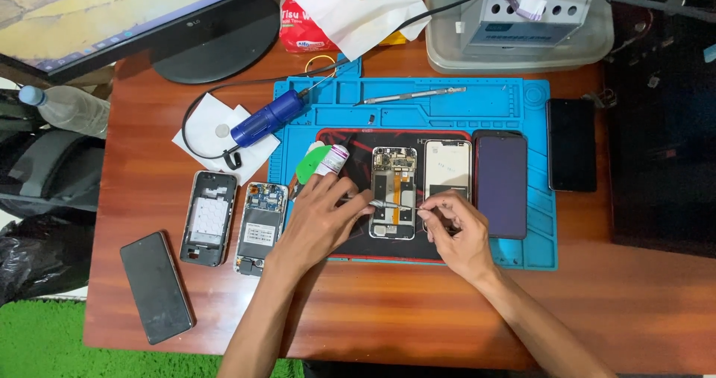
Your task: Repairing a mobile phone by screwing and unscrewing internal components on a technician's workbench.
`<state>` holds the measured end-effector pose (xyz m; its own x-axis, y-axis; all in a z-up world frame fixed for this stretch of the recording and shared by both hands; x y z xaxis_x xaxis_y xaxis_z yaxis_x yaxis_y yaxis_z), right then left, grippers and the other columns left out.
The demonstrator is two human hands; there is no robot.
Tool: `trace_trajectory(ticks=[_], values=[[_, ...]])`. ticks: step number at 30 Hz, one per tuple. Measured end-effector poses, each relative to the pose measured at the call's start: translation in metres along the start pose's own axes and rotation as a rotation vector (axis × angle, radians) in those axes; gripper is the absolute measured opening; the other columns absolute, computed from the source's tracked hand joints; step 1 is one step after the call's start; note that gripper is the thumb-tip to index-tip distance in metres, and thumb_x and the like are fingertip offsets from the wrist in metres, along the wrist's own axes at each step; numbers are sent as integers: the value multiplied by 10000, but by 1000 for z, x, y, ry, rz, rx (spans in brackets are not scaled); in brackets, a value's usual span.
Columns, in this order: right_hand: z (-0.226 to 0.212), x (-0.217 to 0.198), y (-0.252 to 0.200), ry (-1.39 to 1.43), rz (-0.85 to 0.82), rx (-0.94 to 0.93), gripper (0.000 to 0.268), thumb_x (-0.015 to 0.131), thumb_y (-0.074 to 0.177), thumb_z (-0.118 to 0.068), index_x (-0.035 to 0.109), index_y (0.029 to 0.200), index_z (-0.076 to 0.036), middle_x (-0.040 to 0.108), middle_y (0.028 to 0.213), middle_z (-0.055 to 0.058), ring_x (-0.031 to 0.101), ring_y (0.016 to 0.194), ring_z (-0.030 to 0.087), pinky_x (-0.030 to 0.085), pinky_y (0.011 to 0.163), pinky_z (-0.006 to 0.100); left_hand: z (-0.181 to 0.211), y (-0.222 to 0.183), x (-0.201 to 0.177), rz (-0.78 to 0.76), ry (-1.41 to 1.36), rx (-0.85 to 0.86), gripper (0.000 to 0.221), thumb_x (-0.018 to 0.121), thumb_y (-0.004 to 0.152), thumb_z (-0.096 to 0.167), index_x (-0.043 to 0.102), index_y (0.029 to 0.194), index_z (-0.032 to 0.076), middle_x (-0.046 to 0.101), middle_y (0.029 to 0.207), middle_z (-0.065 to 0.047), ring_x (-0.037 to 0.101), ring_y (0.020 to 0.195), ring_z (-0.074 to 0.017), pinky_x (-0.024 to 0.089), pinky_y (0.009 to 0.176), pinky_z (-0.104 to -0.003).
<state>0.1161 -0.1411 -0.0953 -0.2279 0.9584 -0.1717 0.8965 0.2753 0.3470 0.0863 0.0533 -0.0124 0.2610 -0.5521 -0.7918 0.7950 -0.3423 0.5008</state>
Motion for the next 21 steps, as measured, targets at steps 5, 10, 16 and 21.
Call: trace_trajectory(ticks=[5,10,16,21], values=[[1,1,-1,-9,-3,7,50,628,968,56,669,943,41,625,751,111,641,424,158,494,339,259,1,1,-1,-24,-4,9,224,603,1034,227,605,826,146,469,793,-27,478,707,-240,410,676,-349],[0,0,-2,-34,-1,-6,41,649,955,52,683,944,32,621,719,96,648,420,150,491,344,245,0,-4,3,-65,-45,-27,235,566,1055,230,633,843,156,477,769,-27,501,661,-239,440,621,-344],[-5,3,1,-131,-44,-15,128,678,906,70,730,990,-11,694,791,95,657,434,187,500,332,273,0,4,-7,-220,-225,-165,218,594,1048,248,719,926,116,572,722,-59,612,634,-273,510,568,-350],[-11,12,2,-149,-145,-4,314,706,886,29,701,1191,-45,719,991,118,650,505,232,512,381,284,6,15,-12,-395,-134,-211,260,587,1042,245,751,893,109,657,740,-59,657,630,-270,513,551,-342]])
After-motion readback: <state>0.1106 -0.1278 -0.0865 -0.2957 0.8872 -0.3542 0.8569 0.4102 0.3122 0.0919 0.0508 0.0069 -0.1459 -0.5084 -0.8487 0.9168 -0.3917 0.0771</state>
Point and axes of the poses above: each hand's wrist, its own y-axis towards the middle knuckle, its own x-axis out of the palm, z = x × y, the point moved 9 cm from there along y, towards the middle knuckle
